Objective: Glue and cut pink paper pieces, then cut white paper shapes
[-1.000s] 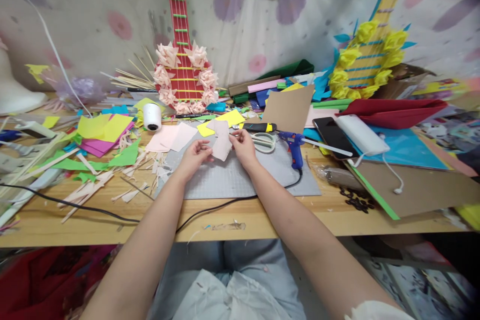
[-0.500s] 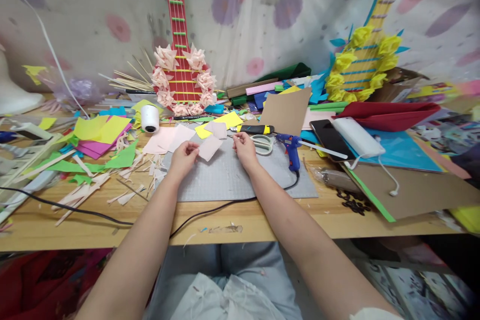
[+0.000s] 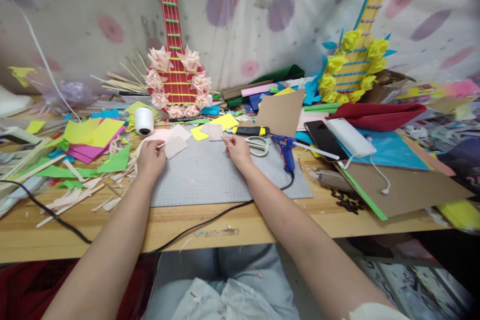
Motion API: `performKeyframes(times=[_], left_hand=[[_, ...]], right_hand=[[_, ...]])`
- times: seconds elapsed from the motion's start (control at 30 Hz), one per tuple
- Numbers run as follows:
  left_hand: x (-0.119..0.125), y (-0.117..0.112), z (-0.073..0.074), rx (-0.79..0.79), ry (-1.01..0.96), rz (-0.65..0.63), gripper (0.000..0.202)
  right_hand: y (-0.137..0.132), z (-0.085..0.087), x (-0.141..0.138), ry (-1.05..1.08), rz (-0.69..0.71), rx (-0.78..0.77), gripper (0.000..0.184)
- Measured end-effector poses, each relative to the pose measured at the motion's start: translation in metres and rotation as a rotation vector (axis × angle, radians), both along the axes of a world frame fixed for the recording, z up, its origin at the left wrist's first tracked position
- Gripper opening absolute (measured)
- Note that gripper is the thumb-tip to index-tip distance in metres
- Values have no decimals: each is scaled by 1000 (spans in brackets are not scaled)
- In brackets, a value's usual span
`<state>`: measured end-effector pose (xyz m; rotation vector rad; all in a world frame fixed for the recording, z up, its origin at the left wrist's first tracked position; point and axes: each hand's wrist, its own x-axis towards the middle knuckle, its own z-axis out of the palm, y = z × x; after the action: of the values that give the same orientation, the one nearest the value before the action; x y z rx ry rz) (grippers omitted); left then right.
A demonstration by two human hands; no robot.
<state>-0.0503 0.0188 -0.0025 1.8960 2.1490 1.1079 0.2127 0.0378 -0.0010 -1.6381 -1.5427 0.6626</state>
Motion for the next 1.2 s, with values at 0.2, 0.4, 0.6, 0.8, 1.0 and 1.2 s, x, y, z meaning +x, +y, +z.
performKeyframes(times=[0.2,0.4,0.6,0.8,1.0,1.2], left_hand=[[20,-9,3,201,88,7,31],[23,-11,-2,163,31,27,34],[24,-10,-7,159,38,-57,32],[31,-11,0,178,6,-66,34],[66,-7,3,84,-102,-385,46],[103,-9,-5,-57,-163,-489,61]], right_hand=[[21,19,-22,-367,20,-25,34],[39,18,-38,-500,-37,-62,49],[44,13,-36,-303,-106,-65,46],[41,8,-22,181,-142,-171,37],[5,13,-21,619,147,-251,58],[-18,10,-24,666,306,-231,48]])
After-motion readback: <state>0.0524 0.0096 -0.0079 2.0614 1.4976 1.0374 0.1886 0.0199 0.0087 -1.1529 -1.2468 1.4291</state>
